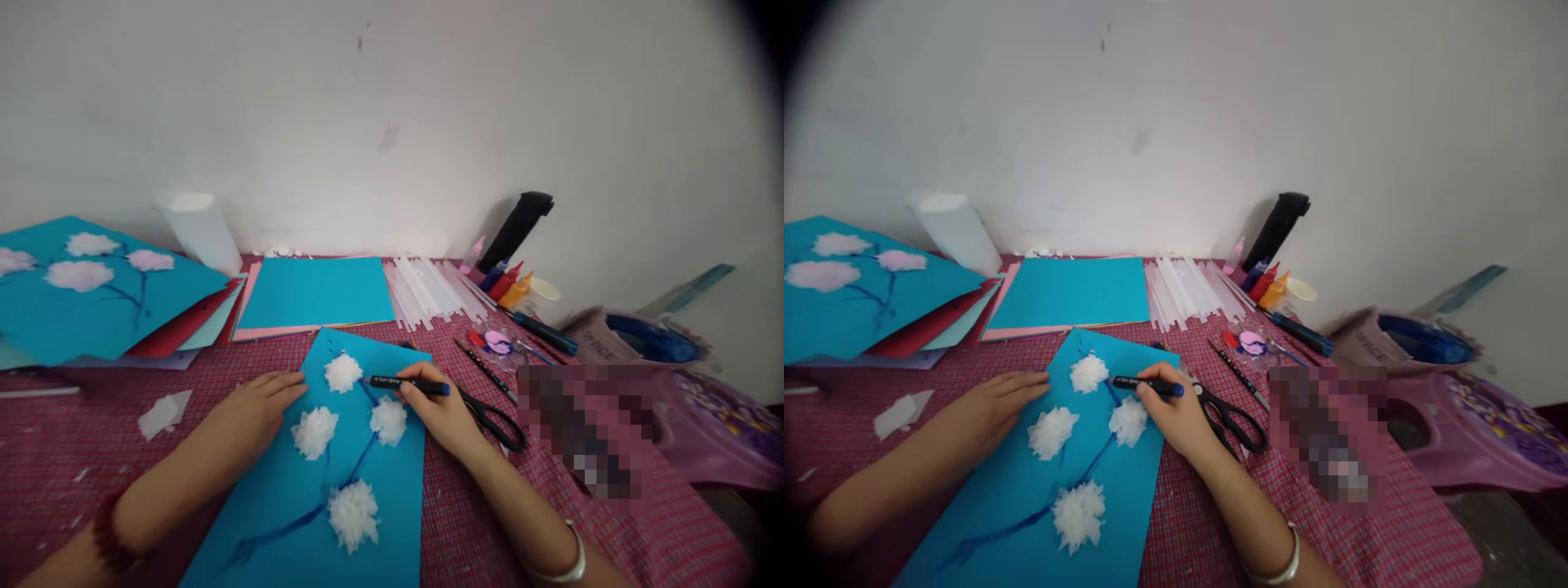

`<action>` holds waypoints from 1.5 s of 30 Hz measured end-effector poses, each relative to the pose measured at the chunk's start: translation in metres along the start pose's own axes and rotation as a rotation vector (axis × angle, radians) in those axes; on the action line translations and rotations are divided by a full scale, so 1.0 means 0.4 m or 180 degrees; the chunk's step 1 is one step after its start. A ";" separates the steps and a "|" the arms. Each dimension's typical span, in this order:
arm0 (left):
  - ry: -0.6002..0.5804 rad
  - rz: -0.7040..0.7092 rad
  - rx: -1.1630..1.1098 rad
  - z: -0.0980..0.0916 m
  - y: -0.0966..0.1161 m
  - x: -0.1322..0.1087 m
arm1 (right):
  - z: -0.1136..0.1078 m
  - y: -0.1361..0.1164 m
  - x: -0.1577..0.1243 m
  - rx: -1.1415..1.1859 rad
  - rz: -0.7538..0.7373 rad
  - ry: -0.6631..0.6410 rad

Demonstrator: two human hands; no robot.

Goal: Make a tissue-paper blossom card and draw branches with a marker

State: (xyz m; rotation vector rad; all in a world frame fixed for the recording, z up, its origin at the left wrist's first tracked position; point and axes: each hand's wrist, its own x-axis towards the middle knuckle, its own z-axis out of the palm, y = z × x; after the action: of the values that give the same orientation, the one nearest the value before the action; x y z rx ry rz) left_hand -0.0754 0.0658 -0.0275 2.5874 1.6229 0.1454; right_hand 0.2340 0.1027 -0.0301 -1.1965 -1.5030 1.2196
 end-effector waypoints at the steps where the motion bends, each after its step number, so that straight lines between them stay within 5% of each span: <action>1: -0.0008 -0.0107 0.0034 0.011 -0.004 0.007 | -0.001 -0.002 -0.001 0.0013 -0.0003 0.0011; 14: 0.0184 -0.0015 0.0465 0.087 -0.014 -0.009 | -0.013 -0.008 -0.002 0.0061 0.0161 0.0125; 22: 0.0330 0.0162 0.0479 0.091 -0.019 -0.012 | -0.016 -0.019 -0.001 -0.0043 0.0216 0.0140; 29: 0.0033 -0.0133 0.0219 0.080 -0.022 -0.018 | -0.024 -0.021 0.000 0.0104 0.0399 0.0286; 45: 0.0289 0.0030 0.0245 0.094 -0.029 -0.019 | -0.015 -0.022 0.003 0.0107 0.0370 0.0288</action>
State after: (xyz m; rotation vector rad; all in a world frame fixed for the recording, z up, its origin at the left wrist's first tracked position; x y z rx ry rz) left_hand -0.0846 0.0632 -0.0664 2.6829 1.6784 0.2078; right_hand 0.2382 0.1043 -0.0202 -1.3143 -1.3575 1.2452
